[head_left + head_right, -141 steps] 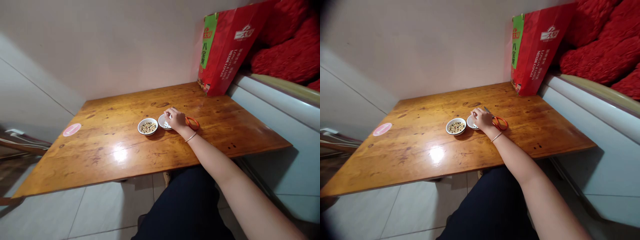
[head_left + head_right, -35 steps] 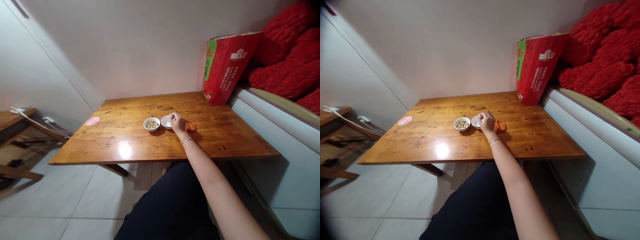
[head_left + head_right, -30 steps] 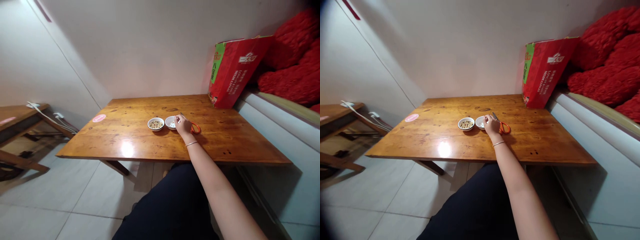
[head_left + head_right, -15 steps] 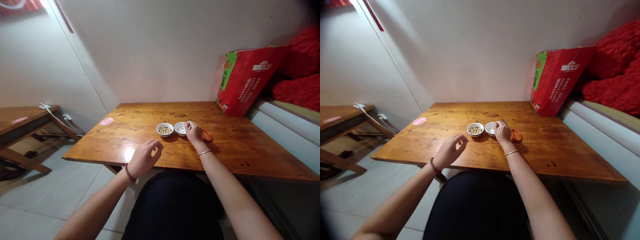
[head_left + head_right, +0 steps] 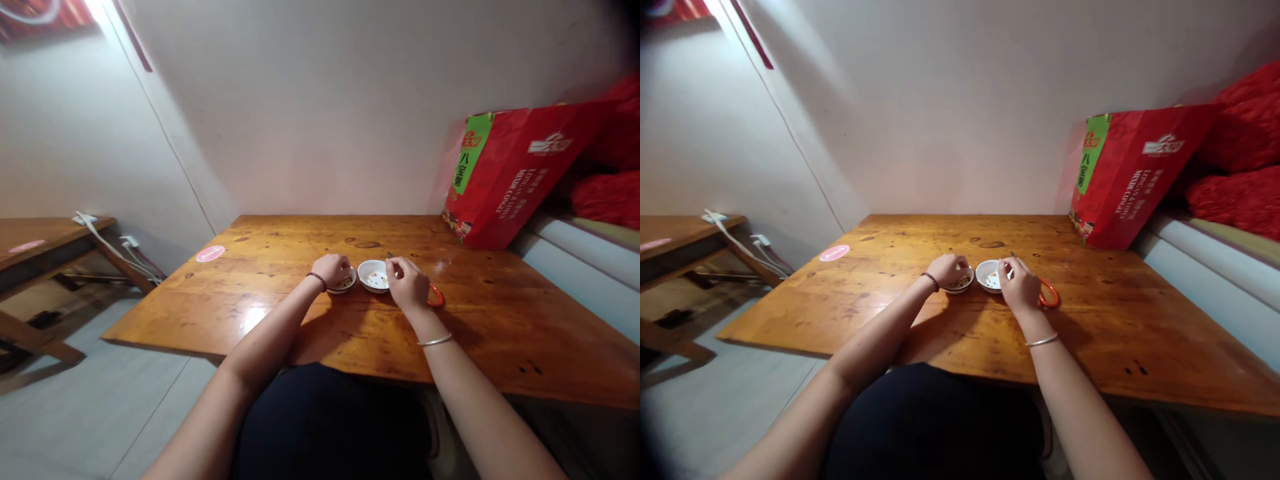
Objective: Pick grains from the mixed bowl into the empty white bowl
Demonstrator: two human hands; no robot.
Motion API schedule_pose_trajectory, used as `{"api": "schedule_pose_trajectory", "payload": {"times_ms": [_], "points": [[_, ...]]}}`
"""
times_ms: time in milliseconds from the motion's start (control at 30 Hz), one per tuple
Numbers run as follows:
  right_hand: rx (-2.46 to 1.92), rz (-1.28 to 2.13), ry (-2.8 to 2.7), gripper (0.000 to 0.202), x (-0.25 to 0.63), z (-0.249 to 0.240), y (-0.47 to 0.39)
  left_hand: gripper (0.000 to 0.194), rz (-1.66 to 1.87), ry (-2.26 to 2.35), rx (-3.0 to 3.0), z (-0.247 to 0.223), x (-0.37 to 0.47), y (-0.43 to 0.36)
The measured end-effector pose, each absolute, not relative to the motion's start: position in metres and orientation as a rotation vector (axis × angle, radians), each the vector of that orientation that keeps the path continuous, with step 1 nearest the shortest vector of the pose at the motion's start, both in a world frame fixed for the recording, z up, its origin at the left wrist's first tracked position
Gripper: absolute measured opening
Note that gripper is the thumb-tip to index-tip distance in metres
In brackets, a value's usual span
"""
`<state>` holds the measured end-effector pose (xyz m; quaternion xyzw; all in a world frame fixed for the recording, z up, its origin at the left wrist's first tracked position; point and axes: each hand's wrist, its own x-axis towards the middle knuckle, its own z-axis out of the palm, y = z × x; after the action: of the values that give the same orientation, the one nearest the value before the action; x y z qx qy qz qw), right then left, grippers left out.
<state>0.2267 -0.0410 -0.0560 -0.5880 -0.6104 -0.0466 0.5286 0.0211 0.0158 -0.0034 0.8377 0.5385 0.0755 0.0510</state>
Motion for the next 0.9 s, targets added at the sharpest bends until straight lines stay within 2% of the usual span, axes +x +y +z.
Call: {"api": "schedule_pose_trajectory", "payload": {"times_ms": [200, 367, 500, 600, 767, 900], "points": [[-1.339, -0.114, -1.529, 0.033, 0.219, -0.039, -0.045, 0.024, 0.353, 1.676, 2.559, -0.004, 0.0, 0.017], [-1.389, -0.048, -1.545, 0.03, 0.232, -0.022, -0.017, 0.024, 0.348, 1.689, 2.56, -0.005, 0.0, 0.019], [-1.34, 0.248, -1.445, 0.034, 0.247, -0.036, 0.01, 0.022, 0.34, 1.694, 2.557, -0.011, 0.0, 0.023], [-1.283, 0.409, -1.468, 0.039, 0.255, -0.053, 0.02, 0.025, 0.486, 1.697, 2.569, -0.019, -0.003, 0.03], [-1.201, 0.589, -1.453, 0.043, 0.255, -0.072, 0.026, 0.037, 0.527, 1.669, 2.395, -0.033, -0.005, 0.042], [-1.285, 0.582, -1.532, 0.039, 0.251, -0.079, 0.027, 0.036, 0.431, 1.614, 2.33, -0.038, 0.001, 0.046]]}}
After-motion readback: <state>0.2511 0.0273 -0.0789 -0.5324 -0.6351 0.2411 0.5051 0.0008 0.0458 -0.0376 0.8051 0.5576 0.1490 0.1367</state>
